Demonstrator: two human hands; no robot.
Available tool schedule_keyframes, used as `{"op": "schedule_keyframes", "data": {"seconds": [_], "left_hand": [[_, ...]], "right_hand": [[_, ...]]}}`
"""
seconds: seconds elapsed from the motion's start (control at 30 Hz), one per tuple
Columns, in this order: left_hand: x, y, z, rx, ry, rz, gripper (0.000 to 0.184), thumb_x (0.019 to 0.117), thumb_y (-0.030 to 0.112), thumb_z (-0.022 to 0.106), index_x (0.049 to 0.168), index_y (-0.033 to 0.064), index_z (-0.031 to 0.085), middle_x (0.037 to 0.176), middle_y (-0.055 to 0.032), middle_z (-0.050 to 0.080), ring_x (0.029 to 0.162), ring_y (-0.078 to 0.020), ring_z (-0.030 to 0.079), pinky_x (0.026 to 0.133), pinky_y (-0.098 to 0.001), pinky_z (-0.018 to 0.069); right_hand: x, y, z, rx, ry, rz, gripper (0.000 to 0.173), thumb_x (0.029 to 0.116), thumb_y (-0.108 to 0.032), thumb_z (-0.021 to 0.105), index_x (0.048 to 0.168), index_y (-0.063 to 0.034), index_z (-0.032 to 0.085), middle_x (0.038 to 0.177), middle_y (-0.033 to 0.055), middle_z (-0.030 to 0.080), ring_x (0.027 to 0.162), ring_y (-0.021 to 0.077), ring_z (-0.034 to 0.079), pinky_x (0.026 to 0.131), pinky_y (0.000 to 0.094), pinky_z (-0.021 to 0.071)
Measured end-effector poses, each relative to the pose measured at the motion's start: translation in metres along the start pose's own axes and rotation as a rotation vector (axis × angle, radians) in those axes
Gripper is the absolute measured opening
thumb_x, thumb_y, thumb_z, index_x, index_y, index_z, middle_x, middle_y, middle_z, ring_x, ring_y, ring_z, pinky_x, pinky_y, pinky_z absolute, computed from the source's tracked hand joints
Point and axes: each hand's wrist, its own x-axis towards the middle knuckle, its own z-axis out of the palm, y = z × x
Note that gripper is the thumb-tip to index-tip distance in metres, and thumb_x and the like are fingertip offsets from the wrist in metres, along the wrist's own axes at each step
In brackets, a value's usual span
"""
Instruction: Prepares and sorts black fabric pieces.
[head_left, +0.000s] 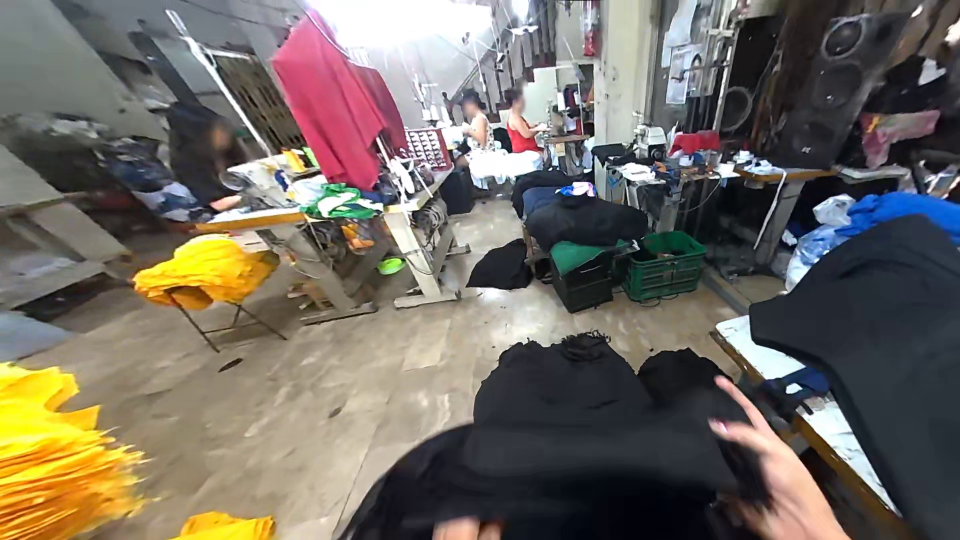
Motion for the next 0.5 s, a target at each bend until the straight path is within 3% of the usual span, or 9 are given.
{"op": "schedule_keyframes", "data": {"seconds": [0.07, 0.13, 0.17, 0.2, 0.27, 0.33, 0.37, 0.43, 0.5], "left_hand": [[0.077, -0.039, 0.025, 0.006, 0.046, 0.136, 0.041, 0.0999, 0.029, 0.056, 0.112, -0.0073, 0.071, 0.112, -0.0299, 0.070, 0.115, -0.0495, 0.064, 0.104, -0.0706, 0.0418], [0.122, -0.065, 0.035, -0.055, 0.024, 0.144, 0.040, 0.0997, 0.028, 0.060, 0.127, 0.0017, 0.070, 0.138, -0.0246, 0.062, 0.139, -0.0482, 0.046, 0.118, -0.0734, 0.0135], [0.130, -0.077, 0.037, -0.082, 0.064, 0.118, 0.037, 0.0965, 0.025, 0.064, 0.129, 0.0074, 0.071, 0.145, -0.0190, 0.058, 0.145, -0.0439, 0.041, 0.120, -0.0718, 0.0096], [0.129, -0.092, 0.038, -0.106, 0.100, 0.063, 0.039, 0.0932, 0.022, 0.067, 0.130, 0.0094, 0.070, 0.148, -0.0178, 0.056, 0.146, -0.0423, 0.039, 0.120, -0.0714, 0.0120], [0.103, -0.131, 0.043, -0.214, 0.111, -0.159, 0.056, 0.0869, 0.019, 0.075, 0.138, 0.0021, 0.061, 0.153, -0.0284, 0.045, 0.146, -0.0494, 0.036, 0.116, -0.0725, 0.0212], [0.066, -0.166, 0.057, -0.507, 0.022, -0.525, 0.082, 0.0853, 0.017, 0.078, 0.153, -0.0040, 0.037, 0.160, -0.0348, 0.026, 0.147, -0.0520, 0.028, 0.117, -0.0681, 0.0262], [0.052, -0.175, 0.063, -0.700, -0.050, -0.721, 0.087, 0.0905, 0.018, 0.072, 0.160, 0.0010, 0.023, 0.162, -0.0311, 0.024, 0.146, -0.0468, 0.032, 0.114, -0.0624, 0.0338], [0.038, -0.188, 0.074, -1.057, -0.148, -0.989, 0.077, 0.1008, 0.029, 0.059, 0.163, 0.0188, 0.014, 0.155, -0.0246, 0.038, 0.128, -0.0417, 0.053, 0.094, -0.0585, 0.0503], [0.036, -0.191, 0.080, -1.288, -0.157, -1.061, 0.065, 0.1055, 0.032, 0.050, 0.160, 0.0236, 0.016, 0.139, -0.0249, 0.052, 0.108, -0.0399, 0.065, 0.082, -0.0538, 0.0573]], "right_hand": [[0.068, 0.003, 0.028, 0.106, 0.073, 0.079, 0.054, 0.1020, -0.013, 0.053, 0.153, -0.0213, 0.038, 0.114, 0.0157, 0.064, 0.089, 0.0279, 0.069, 0.068, 0.0457, 0.0594], [0.113, 0.016, 0.032, 0.054, 0.097, 0.145, 0.055, 0.1074, -0.035, 0.047, 0.158, -0.0236, 0.027, 0.138, 0.0193, 0.053, 0.110, 0.0389, 0.064, 0.081, 0.0574, 0.0571], [0.126, 0.028, 0.027, -0.108, 0.099, 0.133, 0.059, 0.1086, -0.038, 0.045, 0.161, -0.0222, 0.022, 0.149, 0.0206, 0.047, 0.118, 0.0401, 0.061, 0.085, 0.0564, 0.0556], [0.131, 0.043, 0.018, -0.323, 0.089, 0.107, 0.062, 0.1081, -0.031, 0.048, 0.163, -0.0185, 0.021, 0.153, 0.0219, 0.044, 0.125, 0.0391, 0.058, 0.090, 0.0545, 0.0530], [0.129, 0.082, -0.014, -0.820, 0.025, 0.056, 0.069, 0.0987, -0.020, 0.066, 0.158, -0.0070, 0.034, 0.155, 0.0228, 0.044, 0.138, 0.0382, 0.049, 0.108, 0.0551, 0.0448], [0.117, 0.115, -0.048, -1.159, -0.006, 0.065, 0.070, 0.0937, -0.025, 0.072, 0.155, -0.0078, 0.043, 0.159, 0.0220, 0.039, 0.146, 0.0443, 0.036, 0.115, 0.0654, 0.0317], [0.110, 0.129, -0.062, -1.190, 0.014, 0.068, 0.072, 0.0928, -0.026, 0.073, 0.156, -0.0072, 0.042, 0.162, 0.0235, 0.035, 0.148, 0.0472, 0.032, 0.116, 0.0673, 0.0286], [0.099, 0.152, -0.085, -1.070, 0.131, 0.044, 0.083, 0.0883, -0.029, 0.076, 0.157, -0.0039, 0.037, 0.160, 0.0291, 0.033, 0.147, 0.0476, 0.032, 0.118, 0.0621, 0.0285], [0.092, 0.159, -0.092, -0.969, 0.250, 0.109, 0.093, 0.0847, -0.038, 0.081, 0.159, -0.0052, 0.034, 0.158, 0.0324, 0.032, 0.146, 0.0478, 0.034, 0.116, 0.0618, 0.0315]]}}
